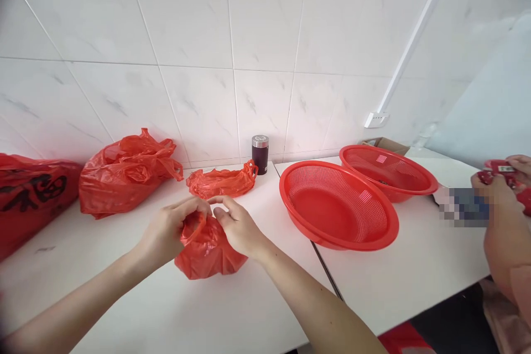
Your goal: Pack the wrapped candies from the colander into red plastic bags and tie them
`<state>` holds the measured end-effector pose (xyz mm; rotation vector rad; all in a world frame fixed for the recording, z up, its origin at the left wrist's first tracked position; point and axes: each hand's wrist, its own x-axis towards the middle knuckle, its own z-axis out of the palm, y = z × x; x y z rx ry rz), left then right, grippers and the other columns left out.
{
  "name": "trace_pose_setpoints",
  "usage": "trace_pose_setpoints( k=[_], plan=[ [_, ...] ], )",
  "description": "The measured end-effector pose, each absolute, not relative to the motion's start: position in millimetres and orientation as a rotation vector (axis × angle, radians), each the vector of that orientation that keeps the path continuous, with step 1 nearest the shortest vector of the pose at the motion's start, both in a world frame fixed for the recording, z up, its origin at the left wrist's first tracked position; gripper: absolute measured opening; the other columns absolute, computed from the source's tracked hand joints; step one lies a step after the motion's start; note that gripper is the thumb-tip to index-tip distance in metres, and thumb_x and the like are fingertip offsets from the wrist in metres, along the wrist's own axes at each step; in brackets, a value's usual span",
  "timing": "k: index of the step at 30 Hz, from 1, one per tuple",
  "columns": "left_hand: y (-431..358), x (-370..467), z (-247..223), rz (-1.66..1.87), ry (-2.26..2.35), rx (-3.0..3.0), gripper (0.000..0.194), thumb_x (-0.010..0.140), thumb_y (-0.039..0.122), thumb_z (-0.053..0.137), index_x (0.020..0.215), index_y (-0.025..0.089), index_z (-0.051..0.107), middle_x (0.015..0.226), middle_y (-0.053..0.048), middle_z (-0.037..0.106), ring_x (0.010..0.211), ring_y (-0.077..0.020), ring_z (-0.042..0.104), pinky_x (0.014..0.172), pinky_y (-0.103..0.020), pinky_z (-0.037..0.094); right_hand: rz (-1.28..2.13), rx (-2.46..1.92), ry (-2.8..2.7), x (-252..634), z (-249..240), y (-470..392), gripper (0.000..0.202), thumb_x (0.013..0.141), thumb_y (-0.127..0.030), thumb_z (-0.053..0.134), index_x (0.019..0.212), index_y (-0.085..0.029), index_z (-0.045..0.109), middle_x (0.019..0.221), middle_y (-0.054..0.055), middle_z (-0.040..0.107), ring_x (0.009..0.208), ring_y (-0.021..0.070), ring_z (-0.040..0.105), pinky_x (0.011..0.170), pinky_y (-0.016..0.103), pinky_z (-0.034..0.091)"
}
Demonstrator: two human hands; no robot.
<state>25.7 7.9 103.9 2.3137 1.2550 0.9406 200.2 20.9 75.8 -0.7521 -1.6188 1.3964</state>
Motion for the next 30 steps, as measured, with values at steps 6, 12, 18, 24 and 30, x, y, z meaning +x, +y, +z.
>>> trace_pose_setpoints(
  k=[6,12,18,24,30],
  plan=[
    [6.0,23.5,99.4,1.068,1.183,2.406,0.026,0.081,0.010,0.044,0.101,0.022,0.057,0.110,-0.006,0.062,0.087,-0.0169,0.063,0.072,-0.027,0.051,1.679,-0.665,-1.468,205.2,75.9,17.0,0.022,0.089,-0.042,0.059,0.090,-0.020,0.059,0.083,-0.001,0.060,0.077,0.0123,0.060,0.080,0.029,0.048],
    [-9.3,11.4,92.2,0.670,1.125,1.856,0.036,0.094,0.041,0.042,0.123,0.030,0.062,0.120,-0.004,0.068,0.105,-0.0246,0.064,0.092,-0.035,0.051,1.486,-0.744,-1.423,219.5,70.7,11.2,0.033,0.088,-0.046,0.059,0.074,-0.021,0.042,0.077,-0.001,0.062,0.077,0.0155,0.067,0.080,0.036,0.053],
    [-15.1,-48.9,51.1,0.722,1.560,1.771,0.047,0.090,0.057,0.038,0.081,0.025,0.072,0.085,-0.003,0.072,0.077,-0.0217,0.062,0.075,-0.032,0.052,1.075,-1.142,-1.146,257.3,11.2,40.5,0.052,0.080,-0.062,0.056,0.068,-0.024,0.022,0.066,-0.003,0.059,0.060,0.0149,0.066,0.063,0.031,0.055],
    [-10.7,-68.0,31.6,0.808,1.771,1.718,0.042,0.089,0.058,0.040,0.104,0.028,0.066,0.113,-0.006,0.068,0.106,-0.0267,0.061,0.087,-0.036,0.050,1.001,-1.226,-1.321,229.5,-25.2,56.5,0.035,0.081,-0.054,0.057,0.080,-0.024,0.039,0.083,0.003,0.068,0.082,0.0196,0.068,0.072,0.033,0.052],
    [0.3,-20.6,11.1,1.034,1.708,1.385,0.056,0.079,0.057,0.060,0.123,0.027,0.043,0.121,-0.008,0.063,0.099,-0.0260,0.067,0.079,-0.037,0.056,0.910,-1.266,-1.594,174.9,-28.5,73.5,0.024,0.089,-0.046,0.049,0.101,-0.025,0.054,0.114,0.004,0.065,0.107,0.0188,0.061,0.087,0.033,0.046]
  ],
)
